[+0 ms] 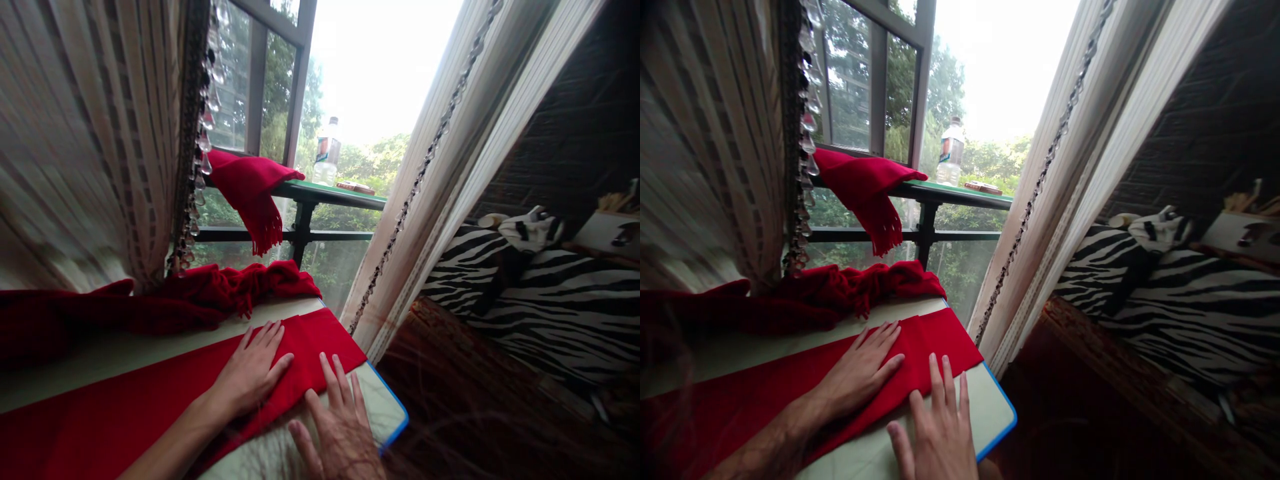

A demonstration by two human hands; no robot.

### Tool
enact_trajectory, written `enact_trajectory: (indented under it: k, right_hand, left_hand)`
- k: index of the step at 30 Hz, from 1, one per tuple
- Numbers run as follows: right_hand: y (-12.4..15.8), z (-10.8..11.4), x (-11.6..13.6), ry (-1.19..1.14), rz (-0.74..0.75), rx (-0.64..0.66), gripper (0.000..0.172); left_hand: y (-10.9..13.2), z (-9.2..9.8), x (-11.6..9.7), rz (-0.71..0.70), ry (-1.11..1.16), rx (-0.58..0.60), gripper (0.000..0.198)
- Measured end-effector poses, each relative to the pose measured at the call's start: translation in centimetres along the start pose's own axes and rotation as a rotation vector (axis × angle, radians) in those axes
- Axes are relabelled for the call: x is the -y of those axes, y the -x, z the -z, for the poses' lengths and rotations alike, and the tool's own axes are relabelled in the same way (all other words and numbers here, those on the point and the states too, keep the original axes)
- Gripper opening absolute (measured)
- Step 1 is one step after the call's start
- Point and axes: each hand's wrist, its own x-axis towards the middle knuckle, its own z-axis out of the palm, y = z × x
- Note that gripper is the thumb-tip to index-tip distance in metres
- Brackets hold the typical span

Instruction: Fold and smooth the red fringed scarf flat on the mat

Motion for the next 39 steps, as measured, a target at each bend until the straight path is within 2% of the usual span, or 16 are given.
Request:
enact_trajectory:
  k: [3,6,9,13,21,23,26,28,30,32,36,39]
  right_hand:
    - [-0.6,0.4,0.9,-0.043,0.016,0.027,0.041]
    - [-1.0,0.8,1.2,-0.077,-0.020,0.057,0.049]
    - [-0.5,1.0,0.4,-0.096,-0.047,0.082,0.055]
    - [0.4,1.0,-0.8,-0.102,-0.049,0.112,0.053]
    - [1.0,0.6,-1.3,-0.128,-0.027,0.123,0.062]
    - [1.5,1.1,-2.1,-0.197,0.000,0.135,0.055]
    - [1.1,3.2,-3.2,-0.352,0.031,0.132,0.040]
    - [-0.4,5.1,-3.2,-0.447,-0.014,0.095,0.041]
    - [-2.9,6.5,-2.4,-0.529,-0.008,0.117,0.045]
    - [-6.1,7.1,-1.2,-0.571,0.024,0.158,0.052]
    - [-11.7,5.5,1.1,-0.533,0.164,0.264,0.061]
    - [-13.8,3.5,1.6,-0.517,0.256,0.332,0.063]
  left_hand:
    - [0.0,-0.1,0.0,0.003,-0.001,0.004,0.070]
    - [0.1,0.0,0.0,0.009,0.004,0.000,0.074]
    - [0.3,0.2,-0.1,0.020,0.025,0.007,0.078]
    - [0.4,0.6,-0.3,0.014,0.022,0.031,0.089]
    - [0.5,0.3,-0.3,0.019,-0.046,0.014,0.101]
    - [0.5,0.0,-0.2,0.017,-0.059,-0.013,0.102]
    - [0.4,-0.4,0.0,-0.004,-0.039,-0.049,0.101]
    - [0.2,-0.6,0.2,-0.025,-0.010,-0.056,0.102]
    - [0.1,-0.6,0.3,-0.039,0.003,-0.078,0.100]
    - [0.3,-0.3,0.5,-0.023,-0.013,-0.112,0.095]
    - [2.3,0.7,1.1,0.059,-0.039,-0.088,0.083]
    - [4.9,1.2,2.4,0.108,-0.020,-0.035,0.080]
